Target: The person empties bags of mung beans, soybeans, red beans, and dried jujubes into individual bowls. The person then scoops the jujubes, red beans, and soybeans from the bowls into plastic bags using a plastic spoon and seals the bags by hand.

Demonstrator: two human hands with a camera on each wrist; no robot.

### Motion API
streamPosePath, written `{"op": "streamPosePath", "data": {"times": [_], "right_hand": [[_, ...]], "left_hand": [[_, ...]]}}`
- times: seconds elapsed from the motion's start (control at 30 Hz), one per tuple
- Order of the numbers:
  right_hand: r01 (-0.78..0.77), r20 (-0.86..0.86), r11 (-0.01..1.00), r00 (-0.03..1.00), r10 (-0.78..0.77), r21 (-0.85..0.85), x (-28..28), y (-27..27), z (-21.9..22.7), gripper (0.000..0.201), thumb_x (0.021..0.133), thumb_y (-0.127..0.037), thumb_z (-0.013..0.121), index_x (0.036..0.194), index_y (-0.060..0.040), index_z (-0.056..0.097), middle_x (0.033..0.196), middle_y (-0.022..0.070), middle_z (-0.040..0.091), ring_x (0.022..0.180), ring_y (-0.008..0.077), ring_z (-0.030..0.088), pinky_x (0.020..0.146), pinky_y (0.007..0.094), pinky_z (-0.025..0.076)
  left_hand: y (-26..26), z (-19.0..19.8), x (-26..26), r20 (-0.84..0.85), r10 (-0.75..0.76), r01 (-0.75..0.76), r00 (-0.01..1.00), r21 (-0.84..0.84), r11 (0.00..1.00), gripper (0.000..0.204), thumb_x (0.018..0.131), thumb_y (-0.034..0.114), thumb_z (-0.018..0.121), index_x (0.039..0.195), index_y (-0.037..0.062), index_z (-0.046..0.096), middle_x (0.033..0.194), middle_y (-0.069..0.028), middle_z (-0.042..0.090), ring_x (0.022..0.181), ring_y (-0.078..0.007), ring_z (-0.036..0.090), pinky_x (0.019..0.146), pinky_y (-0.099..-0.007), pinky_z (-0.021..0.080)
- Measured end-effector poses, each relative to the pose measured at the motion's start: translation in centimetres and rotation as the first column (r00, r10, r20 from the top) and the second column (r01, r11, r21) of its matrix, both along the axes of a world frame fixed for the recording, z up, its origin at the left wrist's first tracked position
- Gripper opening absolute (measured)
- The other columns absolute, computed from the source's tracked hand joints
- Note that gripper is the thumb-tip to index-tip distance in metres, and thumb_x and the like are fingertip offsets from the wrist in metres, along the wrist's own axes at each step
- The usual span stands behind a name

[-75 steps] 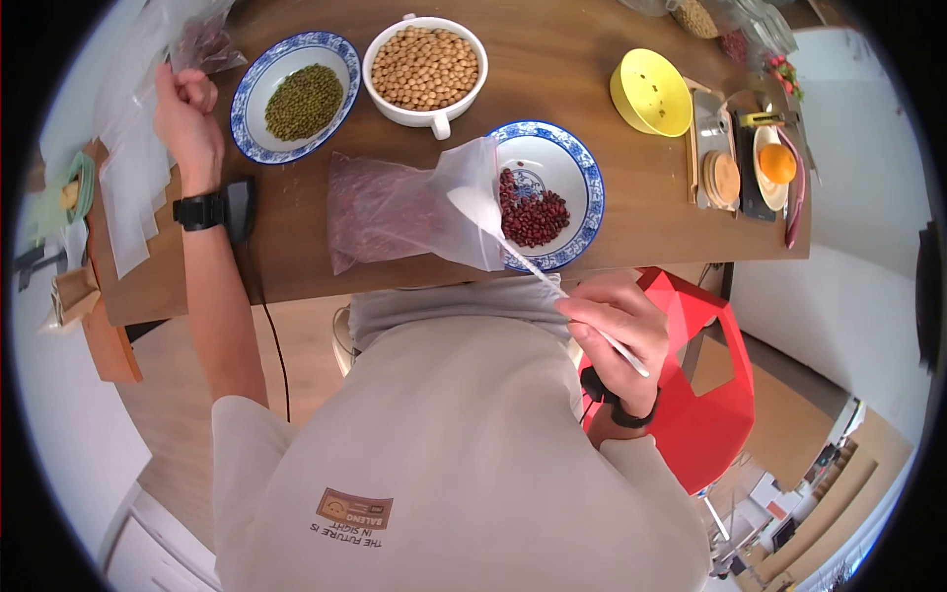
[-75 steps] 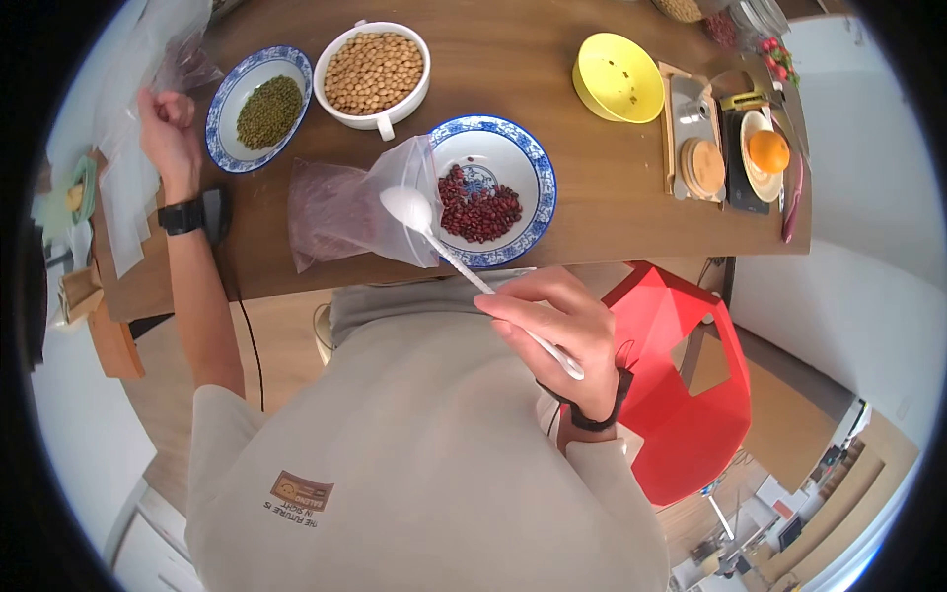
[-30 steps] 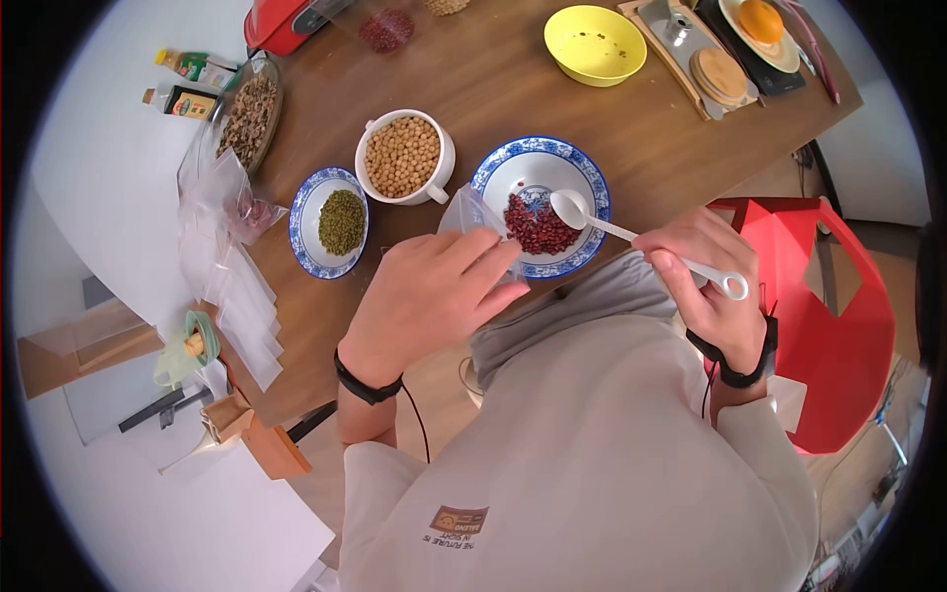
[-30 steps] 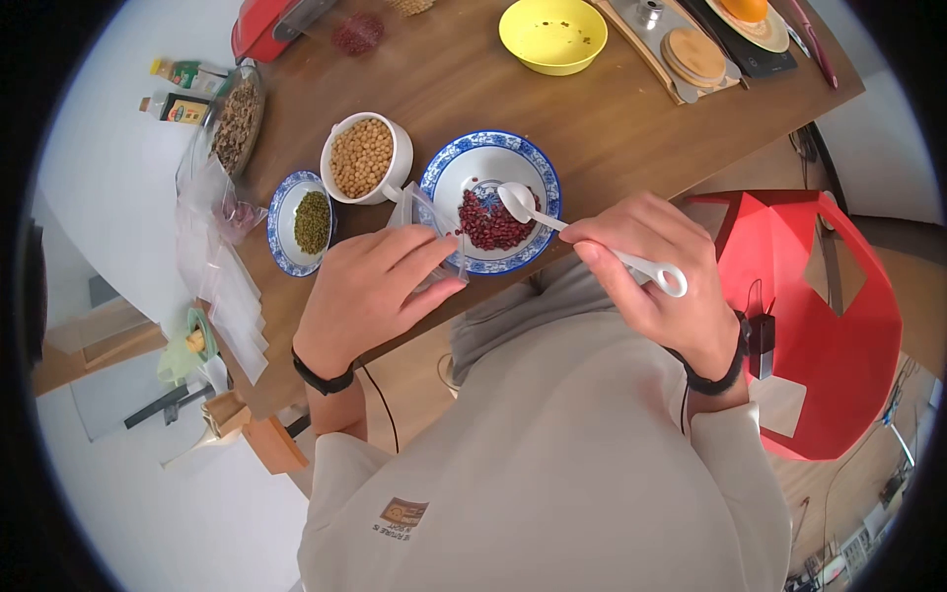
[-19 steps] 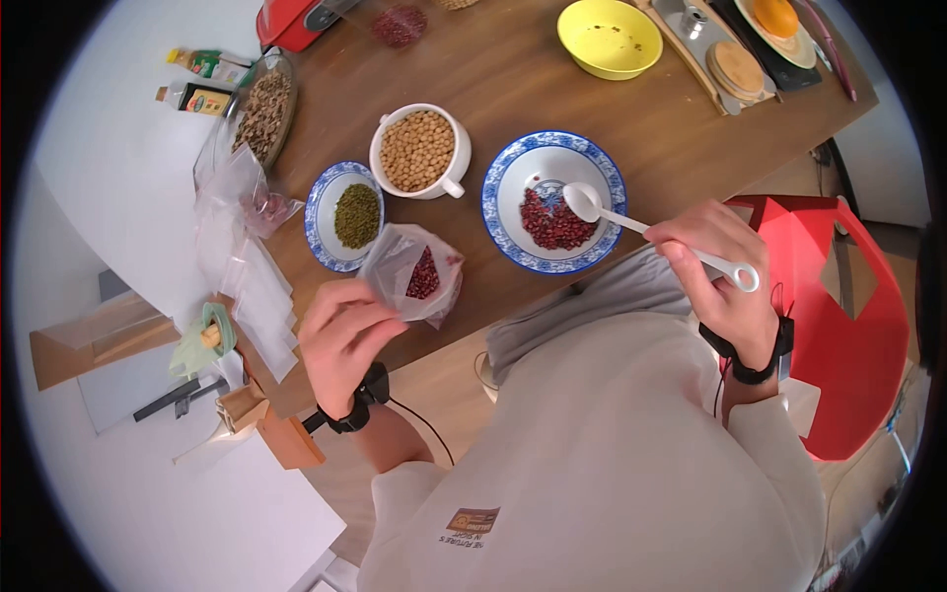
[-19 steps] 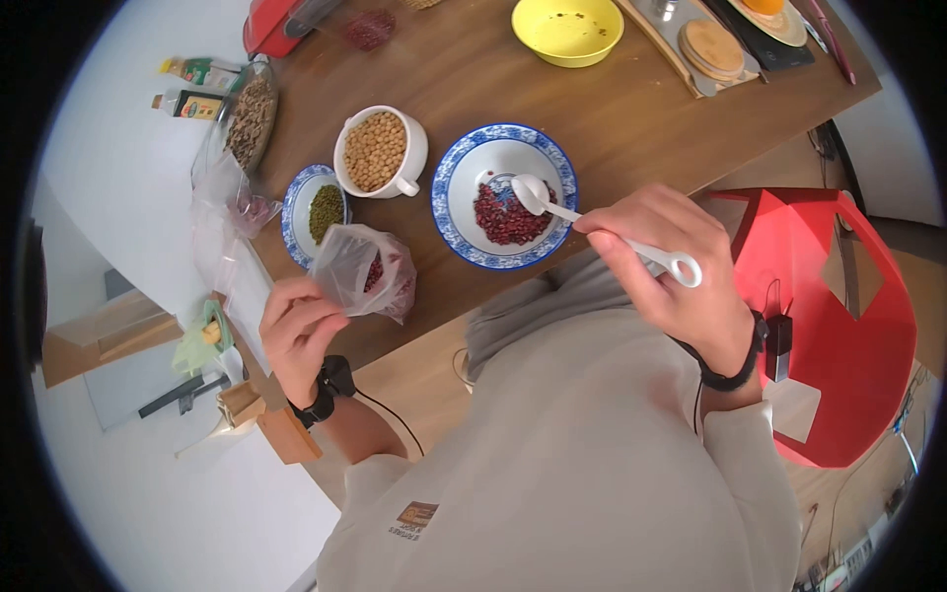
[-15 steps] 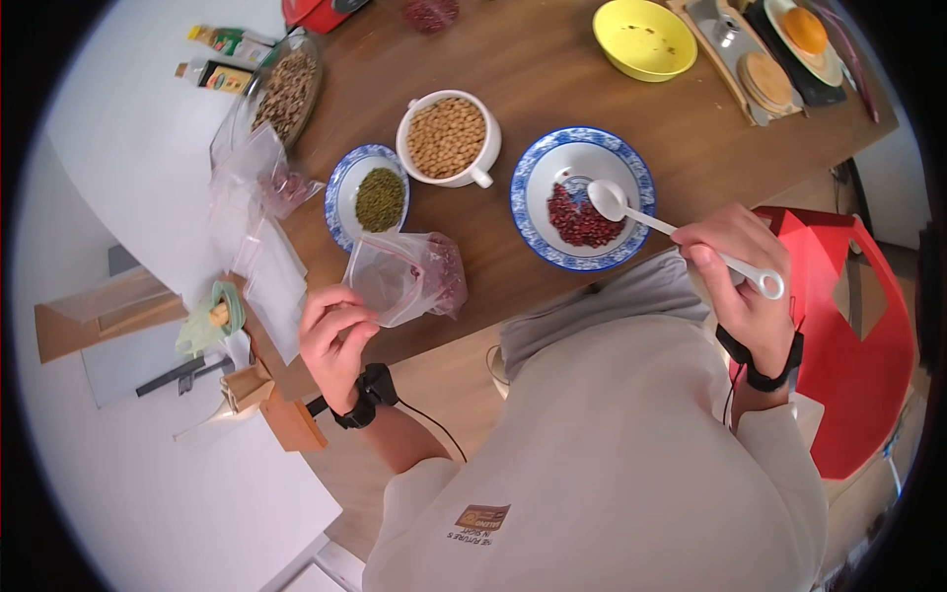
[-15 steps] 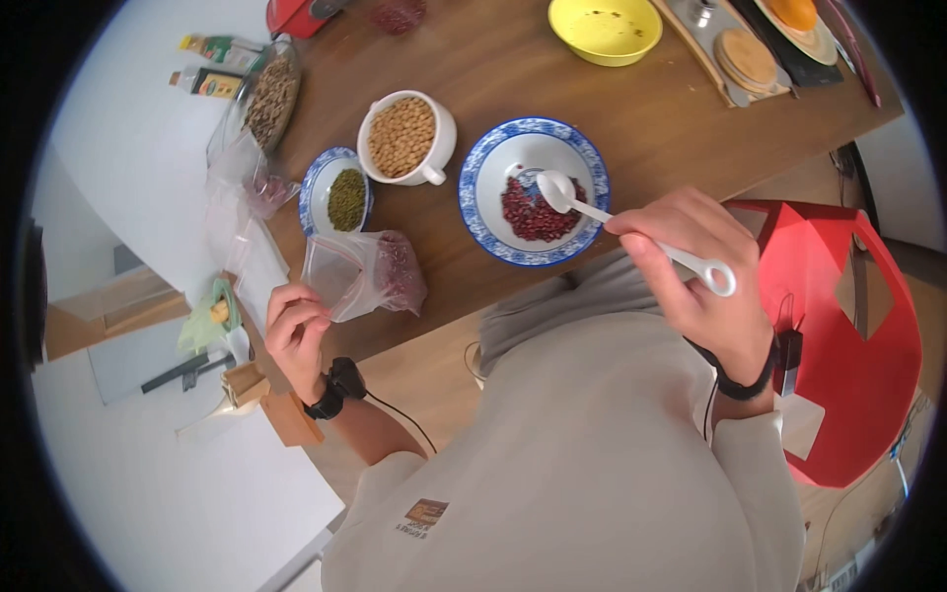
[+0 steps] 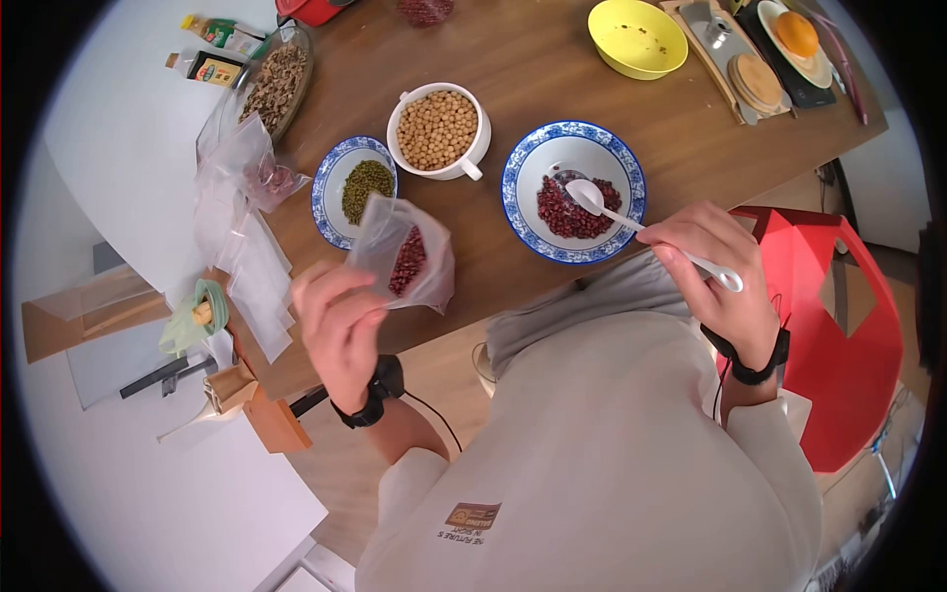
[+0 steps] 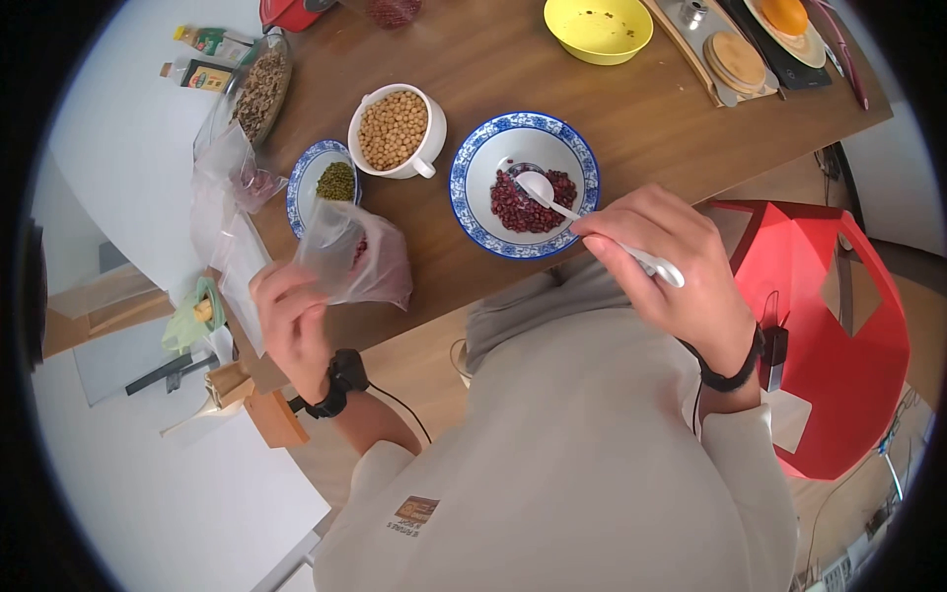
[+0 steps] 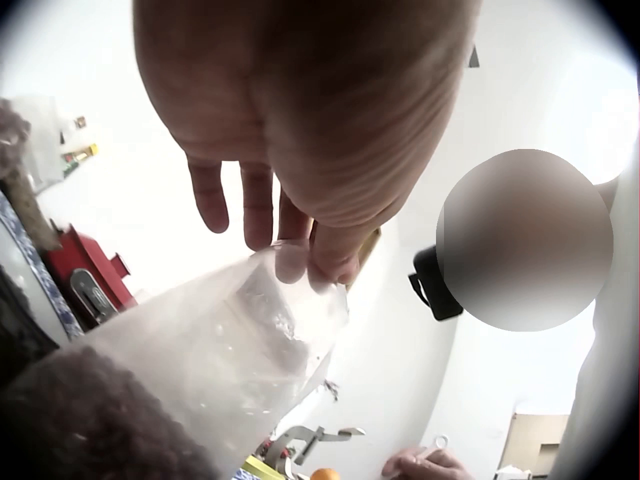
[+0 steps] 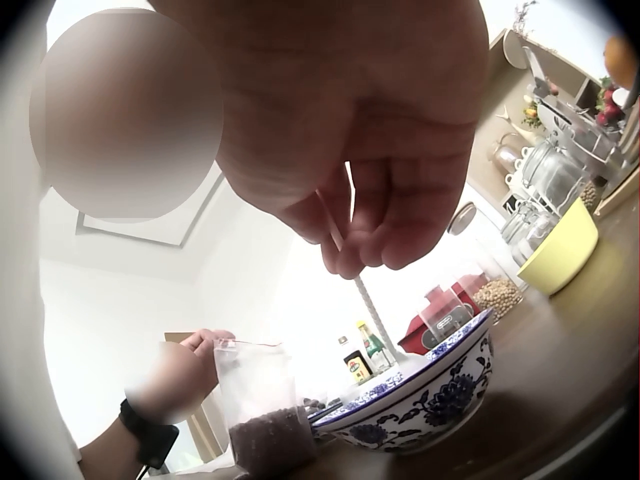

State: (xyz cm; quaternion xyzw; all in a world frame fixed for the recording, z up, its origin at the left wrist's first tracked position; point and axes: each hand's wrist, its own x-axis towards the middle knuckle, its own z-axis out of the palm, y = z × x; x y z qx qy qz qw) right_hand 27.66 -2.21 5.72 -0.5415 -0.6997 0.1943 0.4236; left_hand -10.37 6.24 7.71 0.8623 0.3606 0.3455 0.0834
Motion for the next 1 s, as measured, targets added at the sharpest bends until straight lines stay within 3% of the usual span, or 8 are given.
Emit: {"op": "streamPosePath", "data": {"times": [0.03,0.13,0.33,0.6,0.7,0.77,0.87,1.0], "right_hand": [[0.001,0.002,1.0,1.0,-0.001,0.0,0.1,-0.1,0.2,0.009,0.09,-0.004,0.074,0.098,-0.0036,0.075,0.086,0.0087,0.071,0.078,0.0262,0.066,0.067,0.0358,0.051],[0.016,0.026,1.0,1.0,-0.016,-0.006,0.5,-0.4,0.6,0.01,0.09,-0.003,0.074,0.1,-0.0035,0.076,0.087,0.0094,0.072,0.078,0.0263,0.066,0.069,0.0357,0.052],[0.093,0.068,0.996,0.993,-0.093,0.003,0.8,-0.6,0.0,0.01,0.09,-0.003,0.074,0.1,-0.0032,0.075,0.088,0.0103,0.072,0.079,0.0266,0.066,0.071,0.0355,0.052],[0.03,-0.021,1.0,0.999,-0.03,0.0,1.3,-0.6,0.2,0.01,0.089,-0.003,0.074,0.099,-0.0031,0.075,0.086,0.0089,0.072,0.077,0.0262,0.066,0.069,0.0357,0.051],[-0.028,-0.018,1.0,0.999,0.028,-0.003,1.8,-0.9,0.5,0.01,0.09,-0.004,0.074,0.099,-0.0034,0.076,0.087,0.0084,0.072,0.076,0.0256,0.066,0.068,0.0351,0.051],[-0.054,-0.047,0.998,0.997,0.053,-0.011,1.7,-1.0,0.1,0.01,0.09,-0.004,0.074,0.1,-0.0036,0.076,0.086,0.0081,0.072,0.076,0.0253,0.066,0.068,0.0353,0.051],[-0.075,-0.068,0.997,0.995,0.073,-0.02,1.1,-0.7,-0.3,0.01,0.09,-0.004,0.074,0.1,-0.004,0.076,0.086,0.0076,0.072,0.076,0.0248,0.066,0.068,0.0356,0.051],[-0.044,-0.053,0.999,0.998,0.044,0.001,1.0,-0.3,-0.5,0.012,0.09,-0.004,0.075,0.102,-0.0041,0.077,0.085,0.0081,0.07,0.077,0.025,0.066,0.067,0.0352,0.051]], "left_hand": [[0.0,0.4,1.3,-0.045,-0.047,0.046,0.998,-0.014,0.999,0.022,0.075,0.012,0.081,0.095,0.0122,0.071,0.11,-0.0055,0.068,0.105,-0.0332,0.056,0.09,-0.0465,0.046],[0.4,0.3,4.3,-0.161,-0.16,0.155,0.974,-0.043,0.987,0.017,0.079,0.013,0.078,0.094,0.0097,0.069,0.114,-0.0075,0.067,0.11,-0.0362,0.055,0.094,-0.0463,0.046],[1.0,-0.8,7.8,-0.132,-0.297,0.288,0.946,-0.087,0.954,0.019,0.077,0.015,0.081,0.094,0.0116,0.072,0.119,-0.0056,0.065,0.113,-0.0367,0.053,0.095,-0.048,0.045],[1.7,-2.2,9.1,-0.128,-0.356,0.344,0.926,-0.102,0.933,0.024,0.078,0.02,0.083,0.1,0.0135,0.075,0.124,-0.0059,0.062,0.115,-0.0341,0.054,0.096,-0.0481,0.046],[2.2,-2.3,9.0,-0.162,-0.324,0.308,0.932,-0.116,0.944,0.052,0.073,0.031,0.089,0.119,0.0136,0.071,0.135,-0.0096,0.059,0.12,-0.036,0.055,0.102,-0.0481,0.045],[2.4,-2.0,9.5,-0.039,-0.252,0.234,0.967,-0.249,0.94,0.09,0.066,0.042,0.095,0.142,0.0108,0.058,0.148,-0.0145,0.053,0.131,-0.0395,0.053,0.11,-0.0478,0.043],[2.8,-2.3,9.9,-0.109,-0.249,0.199,0.962,-0.339,0.919,0.112,0.063,0.044,0.097,0.154,0.0055,0.043,0.155,-0.0173,0.048,0.139,-0.0405,0.048,0.116,-0.0476,0.04],[3.2,-3.7,9.9,-0.162,-0.283,0.21,0.945,-0.363,0.908,0.114,0.064,0.041,0.097,0.156,0.005,0.041,0.158,-0.0178,0.045,0.143,-0.0381,0.046,0.118,-0.0468,0.039]]}}
